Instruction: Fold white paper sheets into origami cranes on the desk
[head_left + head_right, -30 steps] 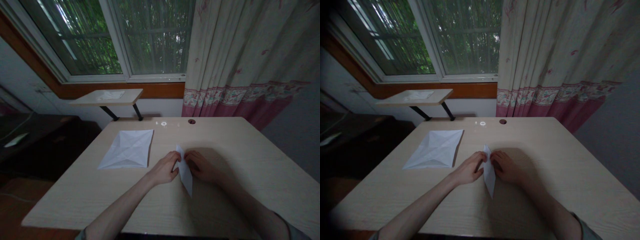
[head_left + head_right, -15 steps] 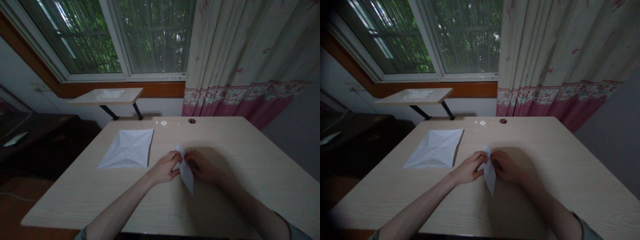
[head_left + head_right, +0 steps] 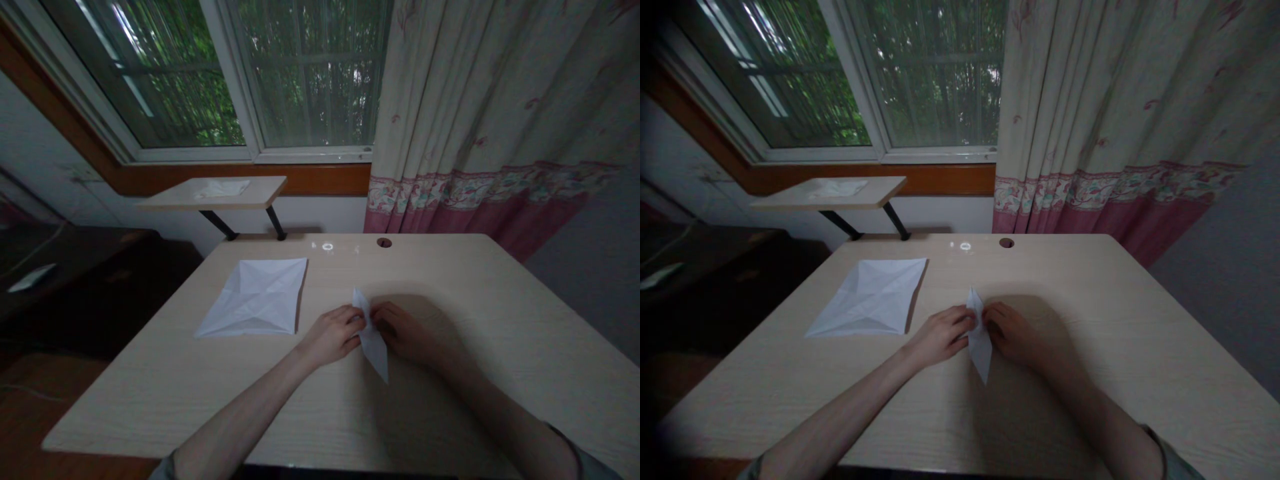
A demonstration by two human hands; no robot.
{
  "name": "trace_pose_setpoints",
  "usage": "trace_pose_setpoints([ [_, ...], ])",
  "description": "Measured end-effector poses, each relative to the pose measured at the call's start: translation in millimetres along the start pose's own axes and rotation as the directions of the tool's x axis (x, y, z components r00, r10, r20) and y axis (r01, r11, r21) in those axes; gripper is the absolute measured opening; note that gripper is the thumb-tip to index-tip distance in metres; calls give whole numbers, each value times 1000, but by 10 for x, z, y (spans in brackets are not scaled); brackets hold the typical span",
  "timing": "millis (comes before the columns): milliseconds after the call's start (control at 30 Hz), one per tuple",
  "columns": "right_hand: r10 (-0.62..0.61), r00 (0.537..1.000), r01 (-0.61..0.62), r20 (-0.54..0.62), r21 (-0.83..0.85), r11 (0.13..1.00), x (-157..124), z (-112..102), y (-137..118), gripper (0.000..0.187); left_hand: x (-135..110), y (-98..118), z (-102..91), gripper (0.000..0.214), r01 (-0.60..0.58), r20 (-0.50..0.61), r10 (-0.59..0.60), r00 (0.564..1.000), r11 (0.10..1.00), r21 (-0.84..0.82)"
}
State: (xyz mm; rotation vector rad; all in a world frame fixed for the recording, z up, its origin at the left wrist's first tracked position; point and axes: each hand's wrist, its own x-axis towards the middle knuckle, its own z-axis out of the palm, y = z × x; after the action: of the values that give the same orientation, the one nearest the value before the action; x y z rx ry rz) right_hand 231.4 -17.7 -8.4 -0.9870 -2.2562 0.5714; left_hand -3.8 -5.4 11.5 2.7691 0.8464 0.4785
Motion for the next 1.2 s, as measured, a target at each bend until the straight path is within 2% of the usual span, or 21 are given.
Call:
trace_pose_setpoints([
  [133, -14, 1000, 14, -15, 5, 1000, -24, 29, 49, 22, -5, -18, 33, 18, -8, -28, 8, 1000, 1000, -3],
  [333, 51, 998, -50, -23, 75, 996, -3, 0, 9, 17, -4, -40, 84, 14, 43, -137, -68, 988, 983, -181],
  [467, 73, 997, -71, -16, 80, 994, 14, -27, -39, 13, 2, -30, 99, 17, 55, -172, -99, 980, 969, -241],
  [633, 55, 998, -55, -10, 33, 998, -6, 8, -12, 12, 7, -14, 78, 22, 87, -145, -124, 982, 968, -237],
  [867, 97, 995, -96, -27, 20, 995, 17, 65, 16, 12, 36, 9, 46, 23, 133, -106, -156, 982, 971, -200],
  [1067, 157, 986, -154, -50, 58, 986, 36, 112, 30, 18, 65, 25, 61, 20, 161, -132, -210, 969, 937, -311],
  [1200, 145, 987, -140, -65, 68, 988, 22, 148, 74, 20, 66, 44, 34, 15, 160, -160, -238, 958, 906, -391],
])
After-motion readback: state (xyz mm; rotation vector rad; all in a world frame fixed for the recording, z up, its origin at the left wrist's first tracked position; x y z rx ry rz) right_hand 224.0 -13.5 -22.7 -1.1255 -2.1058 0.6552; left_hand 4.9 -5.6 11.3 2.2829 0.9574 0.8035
